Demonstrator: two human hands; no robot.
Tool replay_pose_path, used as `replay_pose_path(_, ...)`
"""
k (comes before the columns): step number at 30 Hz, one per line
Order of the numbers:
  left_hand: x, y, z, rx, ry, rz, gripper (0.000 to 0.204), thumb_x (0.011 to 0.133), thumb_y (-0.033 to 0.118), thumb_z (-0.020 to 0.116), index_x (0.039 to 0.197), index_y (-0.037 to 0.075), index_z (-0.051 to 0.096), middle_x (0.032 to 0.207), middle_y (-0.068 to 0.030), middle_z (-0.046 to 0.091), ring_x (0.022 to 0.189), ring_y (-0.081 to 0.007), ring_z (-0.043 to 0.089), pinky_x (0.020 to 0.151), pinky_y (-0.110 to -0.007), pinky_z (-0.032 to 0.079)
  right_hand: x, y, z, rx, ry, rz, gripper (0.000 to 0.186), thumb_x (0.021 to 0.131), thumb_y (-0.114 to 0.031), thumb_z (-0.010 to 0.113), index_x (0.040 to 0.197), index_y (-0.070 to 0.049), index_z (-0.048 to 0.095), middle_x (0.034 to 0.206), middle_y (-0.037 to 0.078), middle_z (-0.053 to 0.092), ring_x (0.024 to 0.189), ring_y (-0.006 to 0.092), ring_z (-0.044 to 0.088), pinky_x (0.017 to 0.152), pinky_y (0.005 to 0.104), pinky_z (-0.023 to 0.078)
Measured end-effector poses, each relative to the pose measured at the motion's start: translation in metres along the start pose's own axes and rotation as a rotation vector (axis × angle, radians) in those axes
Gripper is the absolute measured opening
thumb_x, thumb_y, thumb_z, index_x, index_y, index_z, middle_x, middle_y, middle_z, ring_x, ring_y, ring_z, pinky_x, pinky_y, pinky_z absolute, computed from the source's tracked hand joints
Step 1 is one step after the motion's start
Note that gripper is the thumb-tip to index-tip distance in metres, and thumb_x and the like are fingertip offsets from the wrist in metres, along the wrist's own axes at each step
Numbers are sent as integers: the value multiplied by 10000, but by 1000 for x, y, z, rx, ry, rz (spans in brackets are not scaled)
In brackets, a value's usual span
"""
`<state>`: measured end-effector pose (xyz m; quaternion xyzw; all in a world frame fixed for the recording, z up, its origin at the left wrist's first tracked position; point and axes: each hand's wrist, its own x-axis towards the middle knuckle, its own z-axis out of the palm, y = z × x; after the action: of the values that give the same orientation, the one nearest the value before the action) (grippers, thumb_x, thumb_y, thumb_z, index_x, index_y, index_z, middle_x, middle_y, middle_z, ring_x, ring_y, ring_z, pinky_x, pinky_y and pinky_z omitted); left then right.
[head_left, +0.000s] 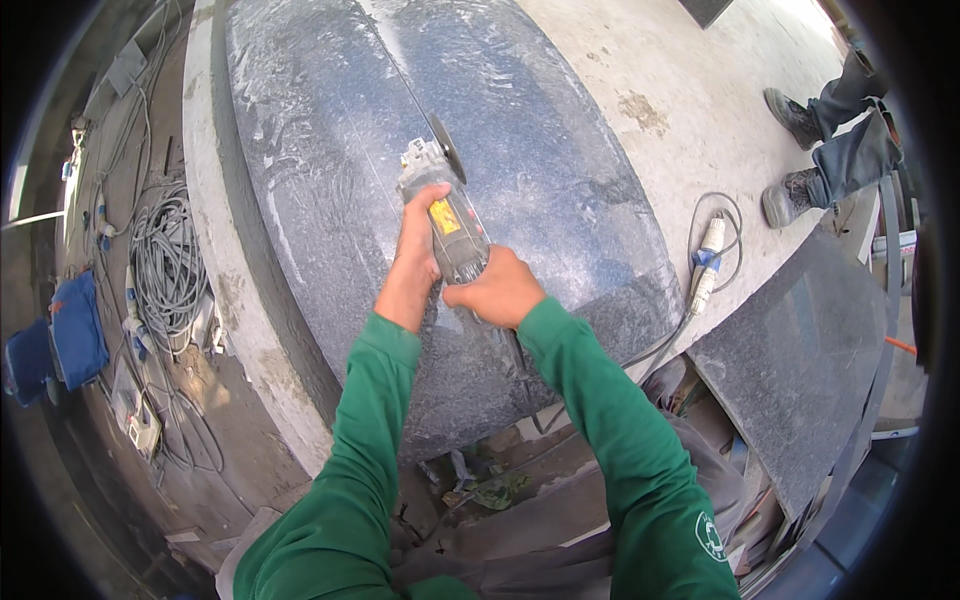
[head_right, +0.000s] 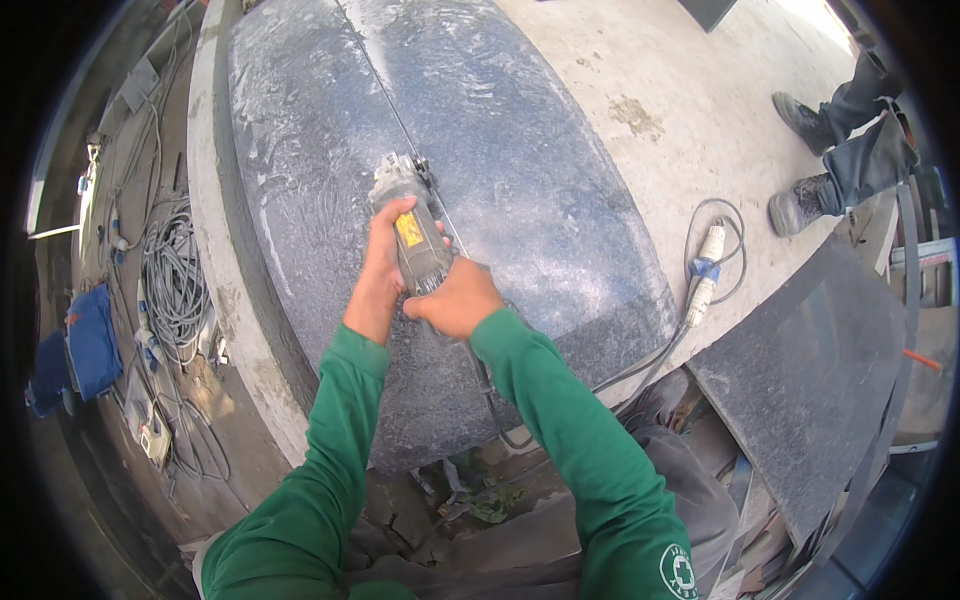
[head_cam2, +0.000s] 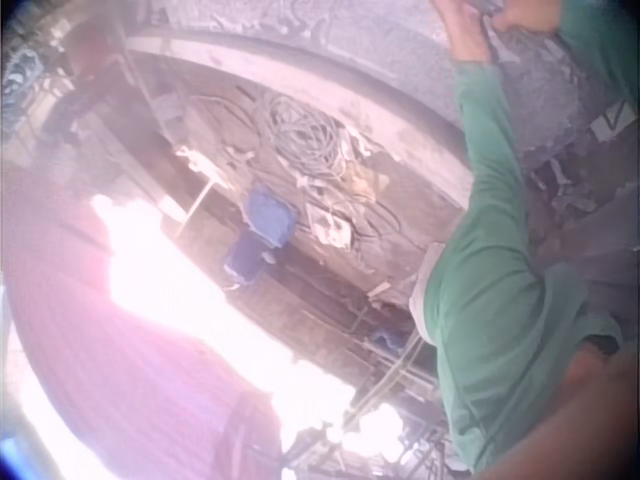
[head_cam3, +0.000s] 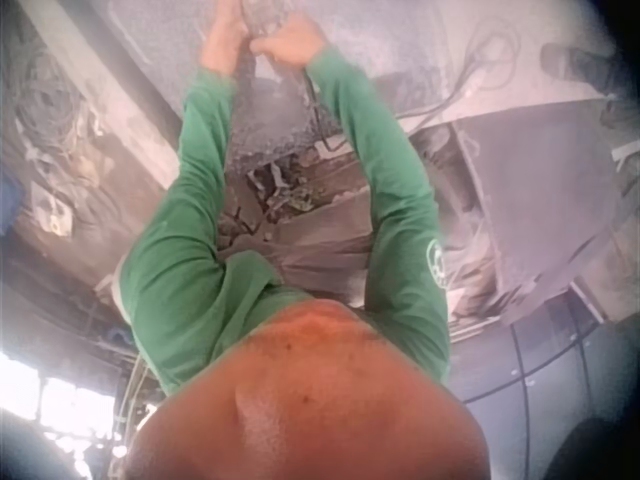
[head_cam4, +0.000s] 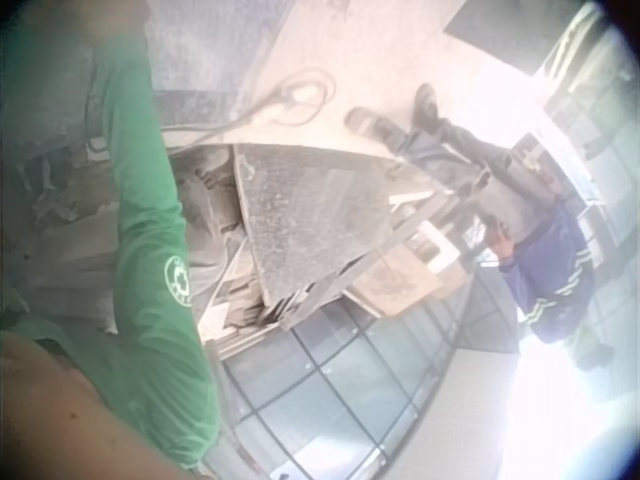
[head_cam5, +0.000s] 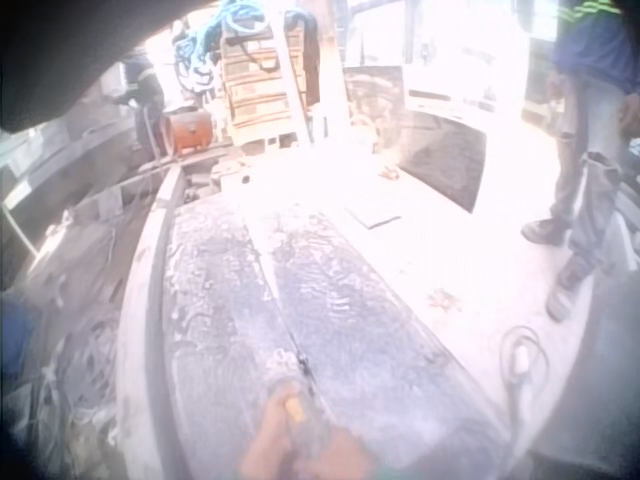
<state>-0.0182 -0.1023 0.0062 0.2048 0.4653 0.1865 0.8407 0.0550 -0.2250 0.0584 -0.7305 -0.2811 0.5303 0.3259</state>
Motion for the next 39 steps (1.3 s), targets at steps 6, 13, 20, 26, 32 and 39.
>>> replay_pose_path(6, 12, 6, -3, 5, -31, 32, 442, 800, 360, 649, 1036, 0, 548, 800, -151, 613, 647, -298, 649, 588, -423, 572, 15, -2, -1, -39, -28, 34, 487, 618, -274, 794, 996, 16, 692, 925, 167, 718, 876, 274, 706, 786, 354, 549)
replay_pose_path(13, 30, 23, -3, -25, 18, -16, 432, 797, 353, 651, 1026, 2, 548, 807, -156, 612, 647, -296, 643, 577, -420, 569, 40, -14, -2, -107, -8, 77, 411, 629, -237, 774, 935, 27, 703, 859, 141, 704, 783, 238, 675, 720, 348, 517)
replay_pose_path(20, 5, -2, -4, -6, -20, 36, 451, 797, 361, 650, 1054, 7, 544, 806, -155, 612, 652, -300, 642, 579, -430, 567, 3, -1, 3, -91, 24, 0, 413, 641, -231, 769, 961, 21, 701, 878, 131, 712, 810, 233, 680, 740, 343, 522)
replay_pose_path(26, 35, 25, -3, -22, -21, -16, 480, 780, 369, 650, 1068, 2, 538, 807, -156, 608, 647, -305, 636, 602, -437, 567, 41, -20, -2, -90, -12, 98, 400, 640, -234, 769, 932, 33, 705, 848, 139, 702, 779, 227, 679, 711, 348, 519)
replay_pose_path(32, 20, 8, -9, -21, -42, 10, 446, 806, 368, 643, 1069, 26, 530, 842, -169, 617, 683, -317, 656, 587, -429, 579, 19, -7, 3, -110, 15, 18, 394, 634, -232, 771, 935, 14, 708, 848, 137, 705, 778, 232, 679, 722, 351, 525)
replay_pose_path(39, 8, -4, -6, -21, -33, 7, 421, 805, 337, 641, 1051, 13, 535, 790, -163, 616, 628, -301, 649, 578, -422, 575, 1, 1, 2, -64, 6, 17, 392, 647, -225, 769, 958, 5, 702, 866, 135, 708, 802, 235, 681, 743, 349, 525)
